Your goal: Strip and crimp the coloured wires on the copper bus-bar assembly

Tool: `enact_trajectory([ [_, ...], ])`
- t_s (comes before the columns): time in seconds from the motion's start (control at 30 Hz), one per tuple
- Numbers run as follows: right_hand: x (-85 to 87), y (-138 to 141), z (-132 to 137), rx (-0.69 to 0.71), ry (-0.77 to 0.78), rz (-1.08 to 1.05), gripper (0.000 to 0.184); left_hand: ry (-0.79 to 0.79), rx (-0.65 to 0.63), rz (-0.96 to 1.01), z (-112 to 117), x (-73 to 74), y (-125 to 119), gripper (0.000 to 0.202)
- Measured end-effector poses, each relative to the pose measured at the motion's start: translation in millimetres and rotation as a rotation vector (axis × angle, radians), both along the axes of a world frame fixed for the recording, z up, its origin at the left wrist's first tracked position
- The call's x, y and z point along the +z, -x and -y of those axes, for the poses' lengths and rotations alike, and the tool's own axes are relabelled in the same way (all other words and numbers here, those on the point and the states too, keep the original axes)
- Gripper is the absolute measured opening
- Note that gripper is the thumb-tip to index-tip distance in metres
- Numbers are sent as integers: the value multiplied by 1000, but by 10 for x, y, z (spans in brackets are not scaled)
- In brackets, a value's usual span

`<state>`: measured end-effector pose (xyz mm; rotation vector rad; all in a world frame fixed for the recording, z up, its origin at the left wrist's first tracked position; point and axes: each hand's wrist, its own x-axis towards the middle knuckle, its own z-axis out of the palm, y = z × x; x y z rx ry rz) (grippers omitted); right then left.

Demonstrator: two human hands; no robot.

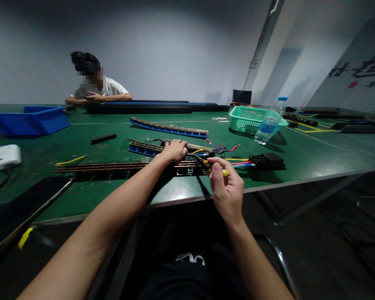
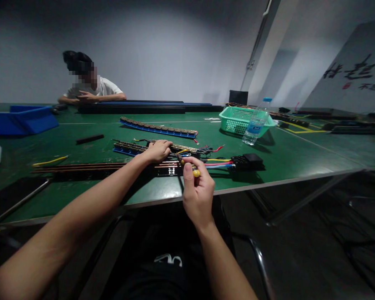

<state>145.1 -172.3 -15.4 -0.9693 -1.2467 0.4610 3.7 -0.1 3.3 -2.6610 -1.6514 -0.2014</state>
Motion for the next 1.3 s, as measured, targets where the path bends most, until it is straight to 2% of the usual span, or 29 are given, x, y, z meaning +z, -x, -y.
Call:
enact_trajectory([
  [0.13,81,-21,-61,8,-50,-212,34,-3,-4,8,-5,-10,5,45],
  [0.23,121,-69,-229,121,26,-298,42,-7,-8,21,1,-18,11,45],
  [0.33,106,-103,-403,226,130,-355,49,-19,-11,20,-2,-32,17,44],
  [0.47,35,-91,-513,238,122,-348,48,-27,-15,11,-12,-44,20,45],
  [0.57,-10,-73,-498,173,77,-170,42,-16,-14,15,-2,-32,14,46],
  [0.73,-3,-69,-416,119,-11,374,25,13,14,12,22,1,-3,46],
  [0.83,1,-84,-407,113,-65,486,22,11,13,6,24,4,-6,46],
  [0.9,-17,-107,-416,76,-61,430,23,6,8,10,25,2,-3,46],
  [0.97,-43,-137,-421,59,-32,287,25,0,0,14,29,-1,2,46],
  [1.13,-32,-242,-349,118,-58,-110,36,-2,-12,12,40,5,12,45],
  [1.3,94,-463,-272,-92,-186,-269,39,8,-6,0,38,17,8,46],
])
